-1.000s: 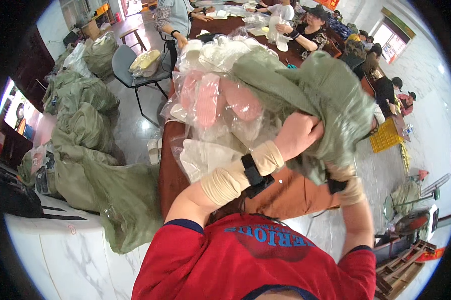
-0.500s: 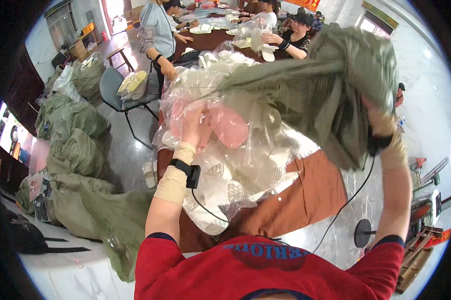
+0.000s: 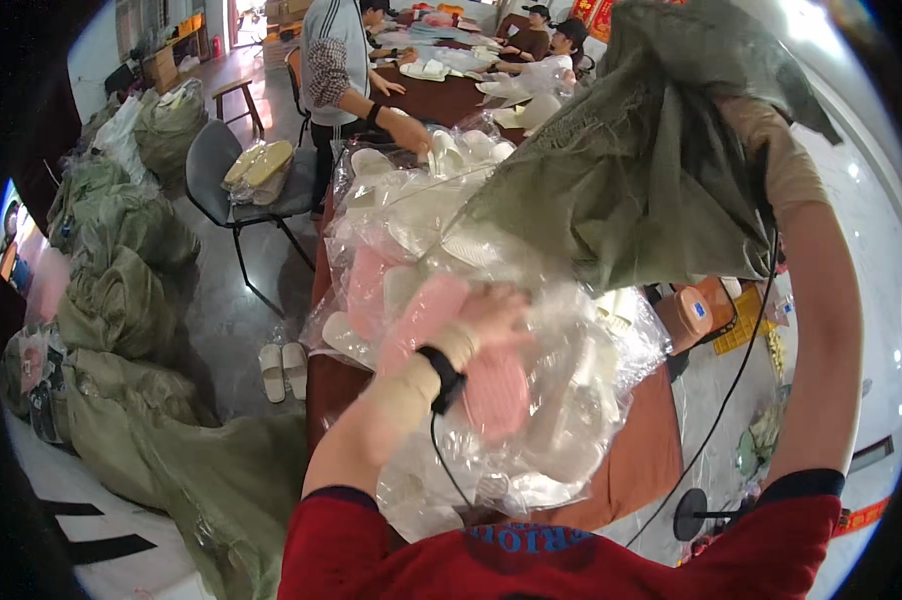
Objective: Packing shoe components into plastic bags and larger transport sacks.
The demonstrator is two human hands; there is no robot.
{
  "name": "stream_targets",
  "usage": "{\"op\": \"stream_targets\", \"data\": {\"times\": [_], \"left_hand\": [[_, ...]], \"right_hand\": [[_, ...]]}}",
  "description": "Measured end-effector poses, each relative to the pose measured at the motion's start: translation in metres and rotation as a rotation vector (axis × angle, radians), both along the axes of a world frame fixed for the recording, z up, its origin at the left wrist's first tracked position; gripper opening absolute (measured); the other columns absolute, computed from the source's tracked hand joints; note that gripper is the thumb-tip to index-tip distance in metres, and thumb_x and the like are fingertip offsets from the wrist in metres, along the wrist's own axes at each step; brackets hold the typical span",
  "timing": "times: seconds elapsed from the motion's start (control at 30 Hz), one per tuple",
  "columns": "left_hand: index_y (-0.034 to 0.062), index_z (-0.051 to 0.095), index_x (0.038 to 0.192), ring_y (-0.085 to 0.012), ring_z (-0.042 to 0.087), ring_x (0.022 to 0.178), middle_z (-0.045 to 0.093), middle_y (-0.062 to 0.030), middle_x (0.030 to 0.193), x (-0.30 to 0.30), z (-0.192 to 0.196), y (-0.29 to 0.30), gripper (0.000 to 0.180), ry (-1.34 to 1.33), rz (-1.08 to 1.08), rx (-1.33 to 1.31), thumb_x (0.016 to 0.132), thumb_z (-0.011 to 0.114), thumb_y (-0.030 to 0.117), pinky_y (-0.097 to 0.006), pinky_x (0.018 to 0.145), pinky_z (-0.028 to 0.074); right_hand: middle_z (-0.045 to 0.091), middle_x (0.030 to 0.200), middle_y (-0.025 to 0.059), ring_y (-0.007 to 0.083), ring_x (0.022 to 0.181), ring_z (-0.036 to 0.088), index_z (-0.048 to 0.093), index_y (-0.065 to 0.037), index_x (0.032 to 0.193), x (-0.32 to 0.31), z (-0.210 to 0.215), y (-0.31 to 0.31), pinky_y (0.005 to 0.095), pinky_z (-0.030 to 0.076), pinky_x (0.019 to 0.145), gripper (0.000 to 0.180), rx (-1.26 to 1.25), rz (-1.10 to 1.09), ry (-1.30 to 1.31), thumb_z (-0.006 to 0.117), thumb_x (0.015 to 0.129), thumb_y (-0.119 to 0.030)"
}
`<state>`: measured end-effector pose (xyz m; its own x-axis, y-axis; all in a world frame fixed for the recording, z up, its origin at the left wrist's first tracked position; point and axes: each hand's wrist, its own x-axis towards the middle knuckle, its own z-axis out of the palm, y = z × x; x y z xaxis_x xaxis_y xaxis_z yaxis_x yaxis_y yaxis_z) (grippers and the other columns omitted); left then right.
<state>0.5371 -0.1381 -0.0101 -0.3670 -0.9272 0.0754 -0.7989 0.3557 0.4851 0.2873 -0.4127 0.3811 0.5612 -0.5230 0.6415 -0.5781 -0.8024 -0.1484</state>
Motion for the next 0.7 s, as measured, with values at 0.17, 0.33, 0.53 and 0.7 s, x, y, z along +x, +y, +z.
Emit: {"op": "stream_targets", "data": {"times": [0.17, 0.33, 0.53, 0.7], "left_hand": [[0.0133, 0.052, 0.128, -0.0234, 0.035, 0.132, 0.041, -0.0077, 0.142, -0.017, 0.012, 0.030, 0.052, 0.025, -0.254, 0.044, 0.089, 0.052, 0.049, -0.042, 0.111, 0.025], [0.0048, 0.043, 0.130, -0.0371, 0.046, 0.120, 0.047, -0.0211, 0.130, 0.065, 0.035, -0.026, 0.062, 0.487, 0.451, -0.504, 0.081, 0.067, 0.034, -0.049, 0.097, 0.038], [0.0109, 0.030, 0.143, -0.0419, 0.018, 0.137, 0.013, -0.0158, 0.152, 0.182, -0.017, -0.113, 0.090, 0.377, 0.913, -0.352, 0.073, 0.069, 0.053, -0.072, 0.098, 0.023], [0.0030, 0.046, 0.131, -0.0317, 0.052, 0.112, 0.050, -0.0194, 0.127, 0.192, -0.023, -0.138, 0.072, 0.386, 0.882, -0.122, 0.080, 0.062, 0.052, -0.050, 0.086, 0.042]], "right_hand": [[0.047, 0.135, 0.0078, 0.0237, 0.122, 0.046, 0.045, -0.007, 0.134, 0.103, -0.038, -0.018, 0.0384, 0.038, 0.102, 0.048, 0.066, -0.034, -0.080, 0.058, 0.091, -0.025], [0.047, 0.135, 0.0077, 0.0237, 0.122, 0.046, 0.045, -0.008, 0.134, 0.054, -0.036, -0.136, 0.0386, 0.038, 0.102, 0.048, 0.156, -0.069, -0.169, 0.058, 0.091, -0.025], [0.047, 0.136, 0.0075, 0.0238, 0.122, 0.046, 0.044, -0.008, 0.134, -0.163, 0.059, -0.238, 0.0387, 0.037, 0.102, 0.049, 0.158, -0.111, -0.243, 0.058, 0.092, -0.026], [0.046, 0.136, 0.0074, 0.0238, 0.122, 0.046, 0.044, -0.008, 0.135, -0.234, 0.021, -0.252, 0.0389, 0.037, 0.102, 0.049, 0.230, -0.170, -0.321, 0.058, 0.092, -0.027]]}}
